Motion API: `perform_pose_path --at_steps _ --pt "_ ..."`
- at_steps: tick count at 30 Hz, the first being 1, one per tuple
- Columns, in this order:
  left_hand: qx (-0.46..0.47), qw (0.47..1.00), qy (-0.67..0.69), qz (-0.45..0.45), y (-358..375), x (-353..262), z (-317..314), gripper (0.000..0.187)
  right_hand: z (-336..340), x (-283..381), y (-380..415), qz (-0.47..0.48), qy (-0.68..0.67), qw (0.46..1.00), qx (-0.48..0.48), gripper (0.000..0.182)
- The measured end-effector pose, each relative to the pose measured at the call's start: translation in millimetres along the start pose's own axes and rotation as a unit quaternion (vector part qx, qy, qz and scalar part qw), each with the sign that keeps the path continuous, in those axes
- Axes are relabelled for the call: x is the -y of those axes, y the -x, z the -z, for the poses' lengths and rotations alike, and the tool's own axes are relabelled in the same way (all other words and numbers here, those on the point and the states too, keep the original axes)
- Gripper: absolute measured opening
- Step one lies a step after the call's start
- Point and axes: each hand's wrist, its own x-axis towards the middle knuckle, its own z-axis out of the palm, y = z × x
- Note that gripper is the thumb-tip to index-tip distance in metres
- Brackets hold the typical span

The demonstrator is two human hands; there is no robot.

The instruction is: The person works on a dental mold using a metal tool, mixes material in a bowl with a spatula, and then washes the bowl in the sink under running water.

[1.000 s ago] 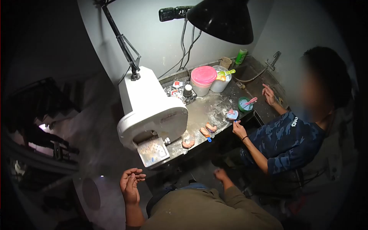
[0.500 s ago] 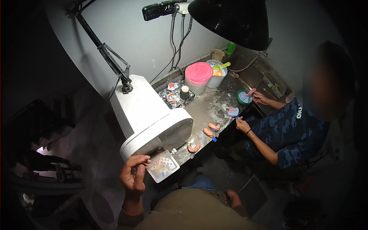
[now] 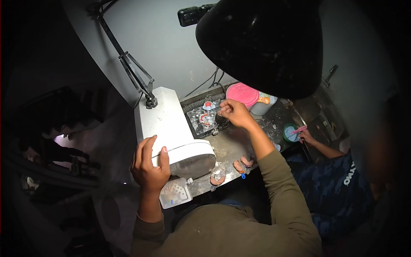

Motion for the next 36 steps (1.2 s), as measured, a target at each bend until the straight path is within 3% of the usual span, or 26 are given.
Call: perform_pose_path --at_steps 1,2,4,8,15,19,24,28,30,32,35,36 --pt "-0.003 0.996 -0.086 -0.026 -0.1 0.5 -2.6 0.026 -1.2 3.2 -30.9 -0.036 0.037 0.997 0.054 0.032" --pt "0.007 0.994 -0.105 -0.014 1.9 -1.2 -1.9 0.028 -13.0 -26.7 -66.2 -0.02 0.178 0.982 0.058 0.037" --pt "0.009 0.993 -0.117 -0.001 5.4 -2.6 -2.4 0.028 -21.2 -30.1 -100.4 0.022 0.294 0.948 0.119 0.046" --pt "0.026 0.991 -0.13 0.007 5.7 -3.1 -1.0 0.028 -53.5 -89.3 -163.7 -0.033 0.321 0.92 0.224 0.059" --pt "0.015 0.989 -0.146 0.024 4.7 -2.9 -2.0 0.029 -78.8 -120.8 -180.5 -0.033 0.375 0.886 0.272 0.063" --pt "0.01 0.988 -0.151 0.032 4.0 -4.2 -2.3 0.03 -74.0 -114.0 -176.0 -0.037 0.326 0.901 0.284 0.05" --pt "0.01 0.988 -0.151 0.018 3.6 -3.5 -1.8 0.03 -49.9 -71.7 -153.0 0.033 0.22 0.949 0.224 0.038" --pt "-0.009 0.988 -0.155 0.004 6.0 1.9 -4.4 0.032 -27.6 -27.8 -127.7 0.087 0.094 0.983 0.129 0.04" --pt "-0.015 0.989 -0.15 0.004 6.5 1.2 -4.7 0.032 -8.1 28.6 -91.1 0.092 0.082 0.987 0.105 0.042" --pt "-0.017 0.988 -0.151 0.002 6.2 0.9 -4.7 0.032 0.2 43.4 -63.7 0.094 0.069 0.99 0.082 0.045" --pt "-0.015 0.988 -0.154 -0.005 5.7 -2.0 -4.2 0.031 11.0 52.3 -31.9 0.195 -0.076 0.978 0.025 0.048" --pt "-0.006 0.987 -0.159 0.003 5.5 -4.2 -3.6 0.03 21.2 75.7 -17.8 0.21 -0.053 0.976 0.028 0.05"
